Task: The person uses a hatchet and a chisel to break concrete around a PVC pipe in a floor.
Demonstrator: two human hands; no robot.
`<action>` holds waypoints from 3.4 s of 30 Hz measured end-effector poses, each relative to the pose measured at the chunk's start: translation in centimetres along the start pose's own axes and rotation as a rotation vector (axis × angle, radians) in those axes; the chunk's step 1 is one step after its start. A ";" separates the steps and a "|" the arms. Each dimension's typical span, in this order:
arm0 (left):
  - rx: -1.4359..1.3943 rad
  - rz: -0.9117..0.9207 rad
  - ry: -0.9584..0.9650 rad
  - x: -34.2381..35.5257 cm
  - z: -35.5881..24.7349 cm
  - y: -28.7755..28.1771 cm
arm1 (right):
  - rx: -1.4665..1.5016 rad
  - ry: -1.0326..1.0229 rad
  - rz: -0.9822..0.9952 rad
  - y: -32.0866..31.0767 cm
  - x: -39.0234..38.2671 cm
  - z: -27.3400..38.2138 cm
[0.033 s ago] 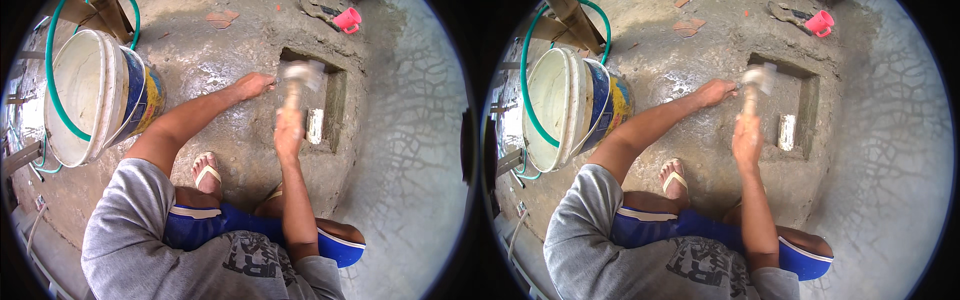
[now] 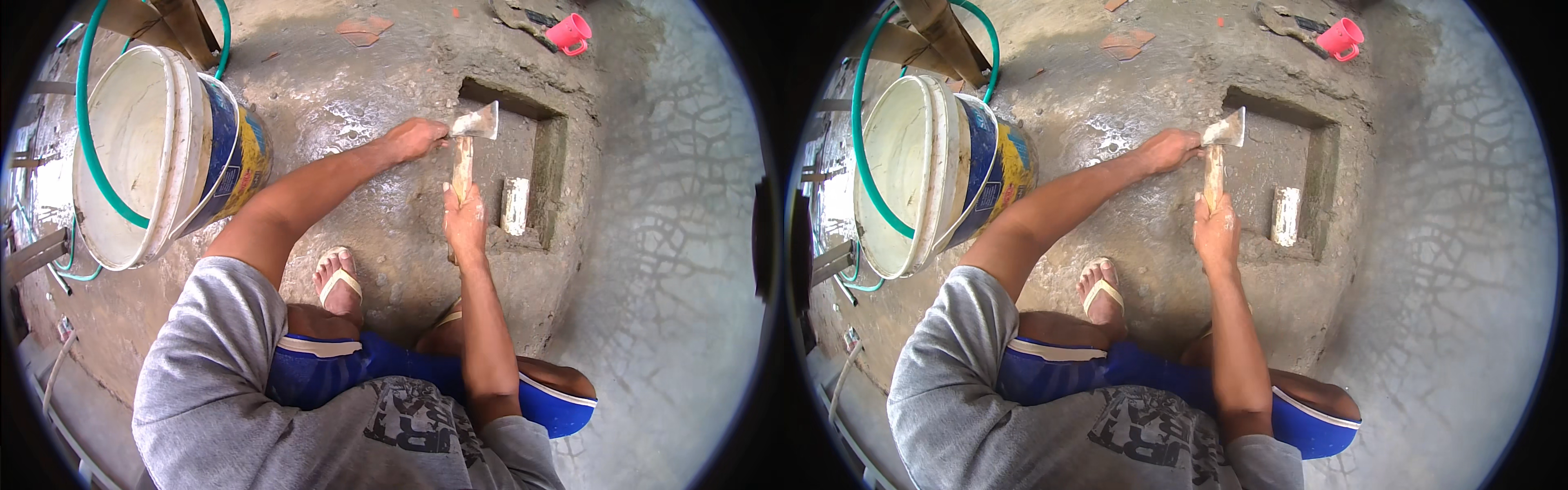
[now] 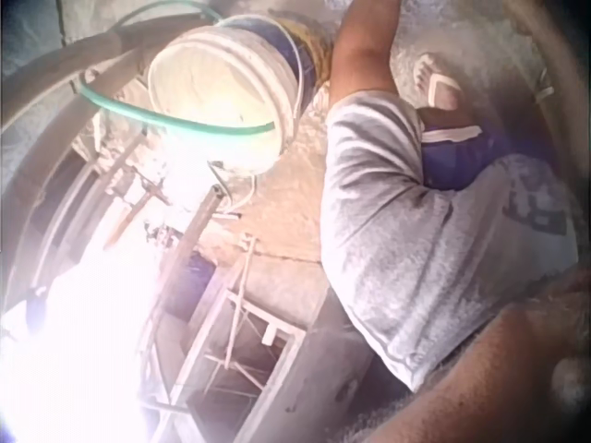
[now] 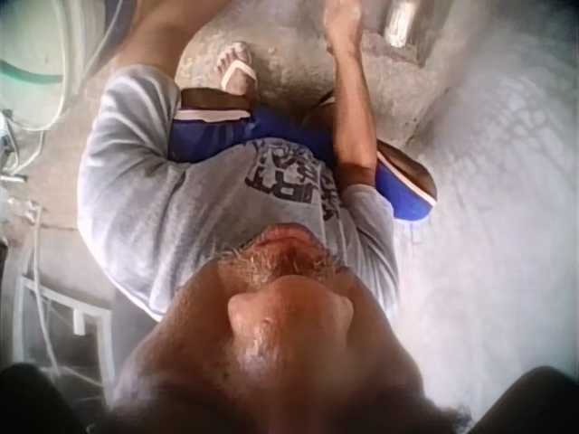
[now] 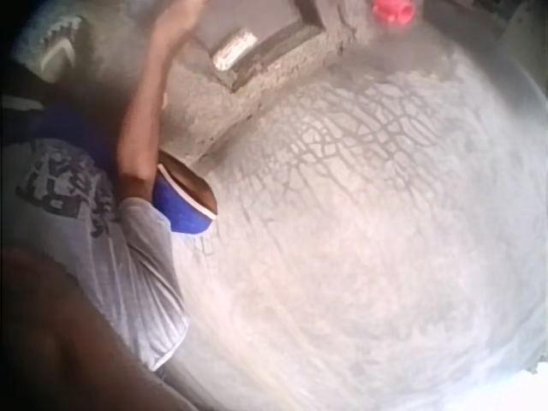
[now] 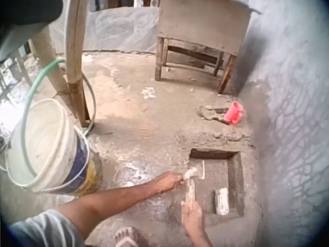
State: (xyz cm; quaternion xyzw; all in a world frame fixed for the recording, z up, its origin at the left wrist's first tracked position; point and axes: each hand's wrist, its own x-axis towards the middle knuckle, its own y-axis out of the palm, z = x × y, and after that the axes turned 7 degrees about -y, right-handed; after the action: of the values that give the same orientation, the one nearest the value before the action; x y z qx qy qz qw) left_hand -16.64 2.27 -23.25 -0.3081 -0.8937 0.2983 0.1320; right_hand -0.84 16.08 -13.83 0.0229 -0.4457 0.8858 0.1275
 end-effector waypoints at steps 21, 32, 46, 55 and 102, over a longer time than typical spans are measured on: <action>-0.045 -0.079 -0.210 -2.7 0.7 -1.3 | 0.780 0.623 0.088 -4.4 1.1 2.9; 0.005 -0.031 -0.291 -2.7 -0.7 -0.5 | 0.770 0.560 0.133 -4.8 1.5 3.7; -0.181 0.174 -0.279 0.1 -0.9 2.1 | 0.666 0.553 0.132 -4.7 1.1 2.2; 0.011 0.109 -0.089 -0.5 -1.6 2.1 | 0.383 0.585 0.199 -10.5 3.6 2.8; -0.073 0.052 0.010 -1.2 -0.9 2.2 | 0.632 -0.225 -0.511 -4.1 1.3 1.7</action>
State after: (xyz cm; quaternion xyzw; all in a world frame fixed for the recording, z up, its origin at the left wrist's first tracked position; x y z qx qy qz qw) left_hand -14.29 3.31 -23.97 -0.3374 -0.8950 0.2673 0.1172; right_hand -1.23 17.32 -9.40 0.2675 -0.1431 0.9107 0.2804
